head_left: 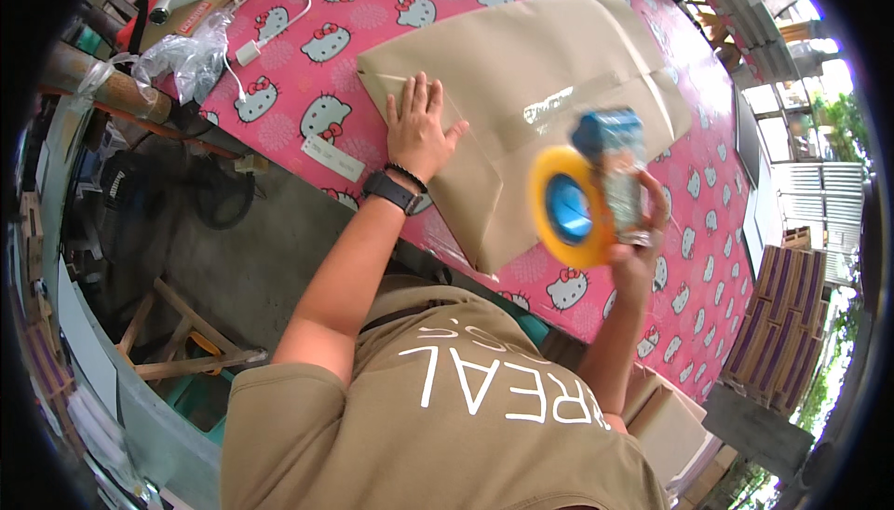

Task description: The person places a plastic-wrapped item onto brown paper, folds the paper over the item, and secures the seams and edges with tape using a hand-held dispenser.

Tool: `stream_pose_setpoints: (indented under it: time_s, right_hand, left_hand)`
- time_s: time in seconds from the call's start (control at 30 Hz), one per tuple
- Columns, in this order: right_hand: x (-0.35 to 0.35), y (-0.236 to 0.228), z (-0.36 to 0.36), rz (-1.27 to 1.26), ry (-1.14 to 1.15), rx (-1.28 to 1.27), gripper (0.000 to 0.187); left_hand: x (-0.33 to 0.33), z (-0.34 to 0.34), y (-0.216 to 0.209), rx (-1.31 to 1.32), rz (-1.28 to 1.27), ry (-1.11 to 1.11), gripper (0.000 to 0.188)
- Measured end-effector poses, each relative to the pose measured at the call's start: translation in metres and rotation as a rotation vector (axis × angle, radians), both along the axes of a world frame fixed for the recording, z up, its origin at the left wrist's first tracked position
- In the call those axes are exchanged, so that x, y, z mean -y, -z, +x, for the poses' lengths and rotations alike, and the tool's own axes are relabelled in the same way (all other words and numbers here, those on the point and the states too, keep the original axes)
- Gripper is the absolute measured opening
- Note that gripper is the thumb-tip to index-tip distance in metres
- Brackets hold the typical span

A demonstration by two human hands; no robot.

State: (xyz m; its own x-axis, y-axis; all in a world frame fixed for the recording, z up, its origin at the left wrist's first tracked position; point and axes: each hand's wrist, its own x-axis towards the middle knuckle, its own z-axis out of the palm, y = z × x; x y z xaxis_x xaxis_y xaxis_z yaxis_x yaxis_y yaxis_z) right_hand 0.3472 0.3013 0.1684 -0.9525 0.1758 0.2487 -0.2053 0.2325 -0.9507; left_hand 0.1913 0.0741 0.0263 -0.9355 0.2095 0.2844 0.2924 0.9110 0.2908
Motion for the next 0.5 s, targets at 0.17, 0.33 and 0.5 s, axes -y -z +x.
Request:
stream_pose_setpoints:
  time_s: [0.17, 0.33, 0.5]
  right_hand:
    - [0.063, 0.060, -0.057, 0.147, -0.078, -0.243, 0.079]
    - [0.062, 0.072, -0.062, 0.263, -0.231, -0.246, 0.081]
    - [0.063, 0.072, -0.063, 0.283, -0.199, -0.315, 0.075]
  left_hand:
    - [0.007, -0.008, -0.005, 0.052, 0.034, 0.075, 0.057]
    - [0.045, -0.067, 0.003, -0.066, 0.044, -0.001, 0.047]
    - [0.049, -0.096, -0.034, 0.039, 0.182, -0.053, 0.047]
